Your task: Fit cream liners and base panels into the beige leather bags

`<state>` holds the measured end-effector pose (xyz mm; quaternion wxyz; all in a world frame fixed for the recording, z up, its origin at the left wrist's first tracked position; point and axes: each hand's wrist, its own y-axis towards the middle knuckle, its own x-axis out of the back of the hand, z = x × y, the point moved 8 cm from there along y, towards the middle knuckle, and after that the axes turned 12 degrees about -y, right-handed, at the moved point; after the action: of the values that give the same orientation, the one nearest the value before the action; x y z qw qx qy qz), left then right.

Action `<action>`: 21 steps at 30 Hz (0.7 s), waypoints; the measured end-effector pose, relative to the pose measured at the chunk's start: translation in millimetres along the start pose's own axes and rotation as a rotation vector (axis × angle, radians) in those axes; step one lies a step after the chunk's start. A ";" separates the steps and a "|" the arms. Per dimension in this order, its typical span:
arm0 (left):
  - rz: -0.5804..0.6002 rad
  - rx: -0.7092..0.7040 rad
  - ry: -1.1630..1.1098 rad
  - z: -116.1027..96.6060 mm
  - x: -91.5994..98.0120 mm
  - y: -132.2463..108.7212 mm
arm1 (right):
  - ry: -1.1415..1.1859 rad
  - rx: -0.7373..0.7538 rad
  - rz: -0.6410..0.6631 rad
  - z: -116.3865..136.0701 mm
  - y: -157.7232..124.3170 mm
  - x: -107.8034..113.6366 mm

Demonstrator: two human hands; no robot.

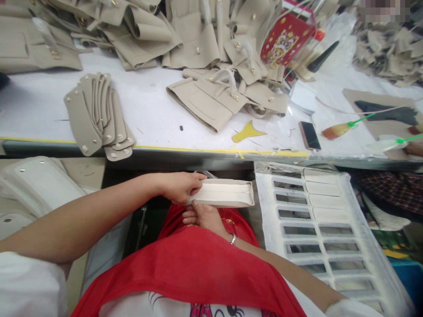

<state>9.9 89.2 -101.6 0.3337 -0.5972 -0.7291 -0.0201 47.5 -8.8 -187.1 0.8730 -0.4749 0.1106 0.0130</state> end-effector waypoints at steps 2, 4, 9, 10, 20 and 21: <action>0.008 0.010 -0.011 0.7 0.6 0.1 | -0.010 -0.004 0.012 -2.6 2.4 -4.9; -0.004 0.021 -0.035 0.6 1.7 0.2 | -0.015 -0.012 0.024 -5.7 5.2 -10.1; -0.058 0.109 -0.091 2.5 6.4 0.8 | -0.029 -0.005 0.088 -6.7 9.5 -22.6; -0.074 0.133 -0.092 3.1 7.7 1.1 | -0.039 0.001 0.096 -6.9 9.8 -24.2; -0.293 0.153 -0.183 4.4 -3.9 9.7 | -0.304 0.081 0.486 -20.9 7.0 -28.8; -0.332 0.175 -0.146 8.1 -8.1 8.5 | -0.382 0.129 0.589 -10.4 -8.7 -22.3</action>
<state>14.2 88.1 -115.1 0.3229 -0.4371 -0.8388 0.0319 25.0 -20.4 -180.8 0.8649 -0.3556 0.0783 0.3455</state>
